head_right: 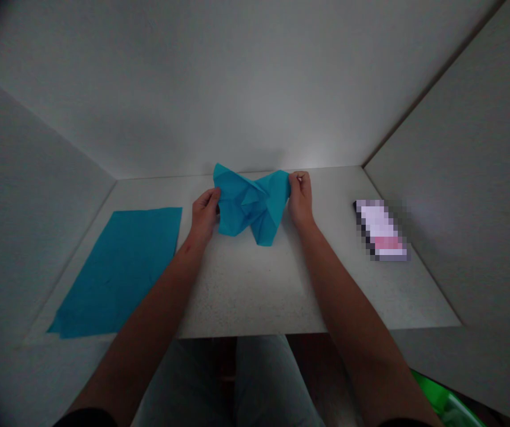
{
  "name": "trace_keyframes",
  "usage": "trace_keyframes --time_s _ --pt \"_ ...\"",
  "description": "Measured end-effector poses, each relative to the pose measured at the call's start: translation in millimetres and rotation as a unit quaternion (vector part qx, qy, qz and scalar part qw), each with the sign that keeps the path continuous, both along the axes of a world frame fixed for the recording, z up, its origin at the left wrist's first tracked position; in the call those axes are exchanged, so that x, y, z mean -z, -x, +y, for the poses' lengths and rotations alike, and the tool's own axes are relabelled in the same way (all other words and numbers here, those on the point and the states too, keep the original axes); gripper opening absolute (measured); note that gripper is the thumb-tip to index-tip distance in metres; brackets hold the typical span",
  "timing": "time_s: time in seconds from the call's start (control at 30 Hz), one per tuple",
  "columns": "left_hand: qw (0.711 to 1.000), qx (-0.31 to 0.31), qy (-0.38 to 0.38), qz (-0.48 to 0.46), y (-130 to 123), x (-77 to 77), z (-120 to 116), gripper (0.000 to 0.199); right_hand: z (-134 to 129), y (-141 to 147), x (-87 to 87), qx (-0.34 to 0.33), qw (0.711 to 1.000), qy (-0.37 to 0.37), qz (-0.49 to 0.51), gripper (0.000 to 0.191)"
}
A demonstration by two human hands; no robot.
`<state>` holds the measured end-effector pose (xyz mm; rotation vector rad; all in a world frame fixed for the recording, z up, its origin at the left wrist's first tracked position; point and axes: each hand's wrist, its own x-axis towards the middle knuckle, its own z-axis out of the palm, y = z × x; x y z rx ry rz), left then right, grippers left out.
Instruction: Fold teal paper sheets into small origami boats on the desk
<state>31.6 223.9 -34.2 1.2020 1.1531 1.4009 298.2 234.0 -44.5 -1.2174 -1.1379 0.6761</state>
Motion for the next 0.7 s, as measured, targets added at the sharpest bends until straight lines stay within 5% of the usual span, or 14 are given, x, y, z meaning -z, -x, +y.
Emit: trace_keyframes --time_s 0.27,0.5,0.7 --pt "0.999 0.027 0.014 -0.022 -3 8.4 3 0.040 -5 16 -3.6 -0.055 0.991 0.073 0.099 0.063" --pt "0.997 -0.056 0.021 0.037 5 6.5 3 0.036 -23 24 -17.6 -0.265 0.948 0.143 0.099 0.063" --pt "0.998 0.036 0.058 -0.013 -2 7.2 2 0.046 -29 32 -23.5 -0.309 0.924 0.183 0.129 0.054"
